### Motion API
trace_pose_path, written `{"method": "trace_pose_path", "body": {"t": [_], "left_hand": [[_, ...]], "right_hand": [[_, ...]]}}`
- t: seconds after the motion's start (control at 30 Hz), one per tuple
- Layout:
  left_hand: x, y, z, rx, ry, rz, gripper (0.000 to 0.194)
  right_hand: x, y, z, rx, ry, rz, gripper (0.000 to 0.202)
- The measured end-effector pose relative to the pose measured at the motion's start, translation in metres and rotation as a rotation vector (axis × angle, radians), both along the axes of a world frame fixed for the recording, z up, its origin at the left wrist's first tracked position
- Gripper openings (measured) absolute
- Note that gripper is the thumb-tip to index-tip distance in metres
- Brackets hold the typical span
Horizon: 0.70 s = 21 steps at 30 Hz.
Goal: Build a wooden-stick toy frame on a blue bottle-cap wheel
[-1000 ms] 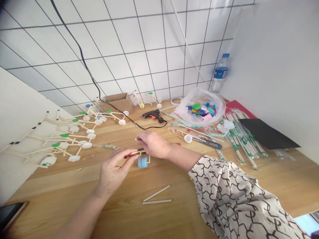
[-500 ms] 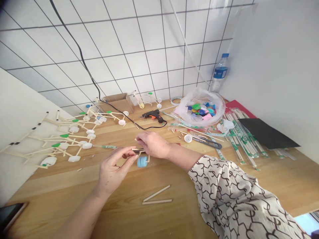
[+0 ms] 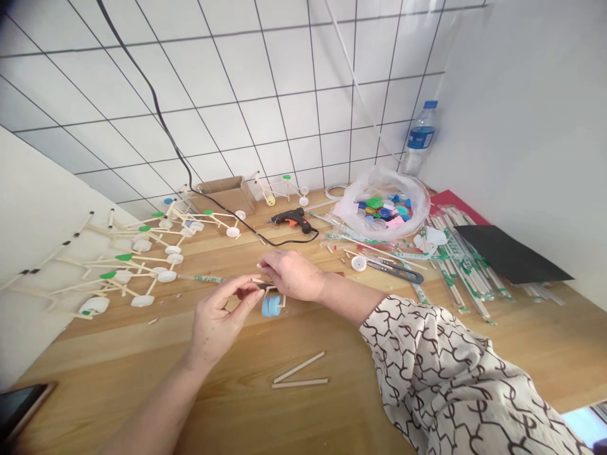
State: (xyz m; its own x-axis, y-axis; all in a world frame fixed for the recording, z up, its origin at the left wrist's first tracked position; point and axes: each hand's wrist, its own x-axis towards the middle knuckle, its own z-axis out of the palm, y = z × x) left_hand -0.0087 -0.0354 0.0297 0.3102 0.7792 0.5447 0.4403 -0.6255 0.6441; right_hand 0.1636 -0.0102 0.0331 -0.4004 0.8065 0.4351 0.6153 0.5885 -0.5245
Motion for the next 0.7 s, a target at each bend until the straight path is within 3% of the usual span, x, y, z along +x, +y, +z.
{"method": "trace_pose_path", "body": {"t": [0.7], "left_hand": [[-0.0046,0.0012,0.0007,0.083,0.036,-0.065,0.009]], "right_hand": [[0.0024,-0.0049,0.0085,0.038,-0.081,0.049,0.007]]}}
